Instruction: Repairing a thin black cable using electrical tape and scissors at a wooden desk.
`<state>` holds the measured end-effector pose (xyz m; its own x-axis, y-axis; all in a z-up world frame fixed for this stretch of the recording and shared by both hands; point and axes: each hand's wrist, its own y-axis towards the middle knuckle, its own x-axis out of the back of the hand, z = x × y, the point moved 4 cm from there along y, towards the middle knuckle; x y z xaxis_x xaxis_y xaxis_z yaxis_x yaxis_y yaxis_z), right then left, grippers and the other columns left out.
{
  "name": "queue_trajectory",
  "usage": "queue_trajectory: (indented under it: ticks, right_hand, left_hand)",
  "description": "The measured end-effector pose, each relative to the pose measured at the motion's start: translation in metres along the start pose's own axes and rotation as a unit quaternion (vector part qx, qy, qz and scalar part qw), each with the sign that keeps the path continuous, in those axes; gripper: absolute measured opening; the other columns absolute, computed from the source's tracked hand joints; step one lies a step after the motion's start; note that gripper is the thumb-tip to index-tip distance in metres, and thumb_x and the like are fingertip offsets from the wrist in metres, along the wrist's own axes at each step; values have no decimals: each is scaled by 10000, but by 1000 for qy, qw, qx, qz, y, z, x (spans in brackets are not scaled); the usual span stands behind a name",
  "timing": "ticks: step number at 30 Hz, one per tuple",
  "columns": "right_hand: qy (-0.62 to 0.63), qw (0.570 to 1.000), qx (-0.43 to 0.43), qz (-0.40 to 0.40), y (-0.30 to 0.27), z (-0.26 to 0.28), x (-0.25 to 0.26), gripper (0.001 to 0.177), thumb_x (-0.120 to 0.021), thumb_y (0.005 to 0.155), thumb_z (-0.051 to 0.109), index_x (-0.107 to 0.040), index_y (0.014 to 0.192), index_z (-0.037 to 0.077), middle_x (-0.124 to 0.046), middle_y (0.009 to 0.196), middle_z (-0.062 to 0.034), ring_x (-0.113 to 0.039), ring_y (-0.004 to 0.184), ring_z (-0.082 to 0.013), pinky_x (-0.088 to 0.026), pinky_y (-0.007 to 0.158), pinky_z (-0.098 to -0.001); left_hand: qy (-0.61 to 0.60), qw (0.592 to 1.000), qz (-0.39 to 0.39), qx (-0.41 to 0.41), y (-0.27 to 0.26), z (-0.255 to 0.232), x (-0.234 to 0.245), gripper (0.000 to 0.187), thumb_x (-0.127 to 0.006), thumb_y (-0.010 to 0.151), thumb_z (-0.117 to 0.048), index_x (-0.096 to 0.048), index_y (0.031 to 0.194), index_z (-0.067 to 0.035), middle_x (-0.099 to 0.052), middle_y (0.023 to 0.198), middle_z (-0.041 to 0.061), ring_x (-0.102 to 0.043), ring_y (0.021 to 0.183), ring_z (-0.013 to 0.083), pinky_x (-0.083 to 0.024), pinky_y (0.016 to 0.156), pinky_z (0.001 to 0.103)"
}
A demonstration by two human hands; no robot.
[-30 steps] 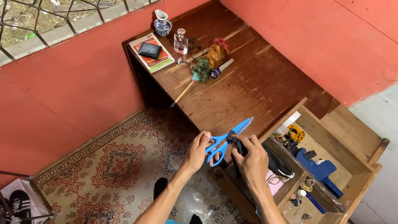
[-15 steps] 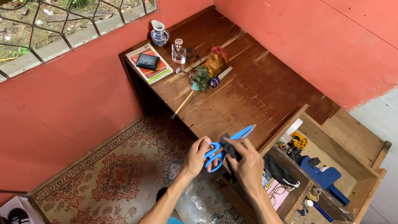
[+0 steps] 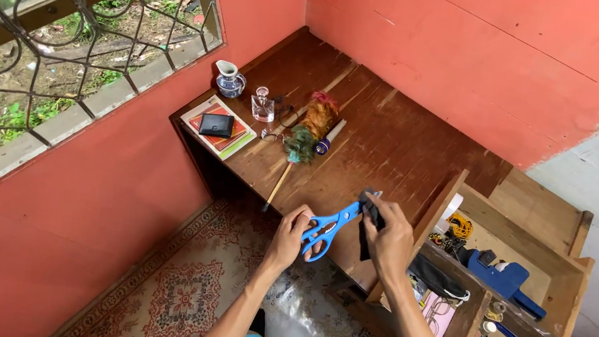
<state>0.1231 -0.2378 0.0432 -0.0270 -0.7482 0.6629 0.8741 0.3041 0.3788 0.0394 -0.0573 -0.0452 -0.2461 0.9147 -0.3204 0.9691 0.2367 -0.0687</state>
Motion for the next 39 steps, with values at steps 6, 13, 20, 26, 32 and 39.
queue_trajectory:
  ticks: [6,13,20,26,32,39]
  right_hand:
    - [-2,999,40,19,8,21,-19,414,-790,818,68,-761,1221,160,-706,884,-128,-708,778,-285,-552,720,-394]
    - [0,997,24,-70,16,27,-26,464,-775,817,30,-729,1271,113,-724,942,-121,-715,796,-255,-557,731,-363]
    - [-17,995,-33,-96,17,11,-30,523,-772,801,17,-725,1306,142,-742,1032,-103,-718,825,-224,-574,728,-351]
    - [5,985,-50,-163,15,-14,-50,482,-723,925,43,-673,1387,171,-719,1078,-75,-703,852,-164,-613,689,-326]
    - [-54,996,28,-70,14,32,-61,498,-789,819,89,-710,1300,194,-741,1068,-74,-714,771,-203,-613,663,-359]
    - [-52,993,75,-75,13,40,-71,513,-795,816,78,-708,1313,170,-753,1064,-60,-733,782,-182,-628,693,-329]
  left_hand:
    - [-28,999,36,3,17,3,38,370,-404,1090,-300,-519,846,-46,-638,633,123,-501,396,145,-398,378,274]
    - [-42,997,64,22,26,-21,50,374,-397,1089,-291,-531,840,-46,-649,642,129,-474,394,137,-396,388,271]
    - [-21,994,76,73,33,-19,61,392,-374,1094,-334,-523,853,-63,-640,633,124,-486,398,140,-399,388,272]
    - [-43,994,57,88,40,-28,77,416,-340,1085,-352,-606,990,-46,-647,650,113,-494,426,132,-404,401,265]
    - [-25,994,81,63,44,-35,78,461,-345,1085,-352,-642,1134,-2,-645,647,108,-496,430,128,-395,395,260]
    - [-69,994,44,73,40,-40,79,445,-339,1092,-354,-629,1131,-19,-646,646,101,-504,444,116,-390,394,254]
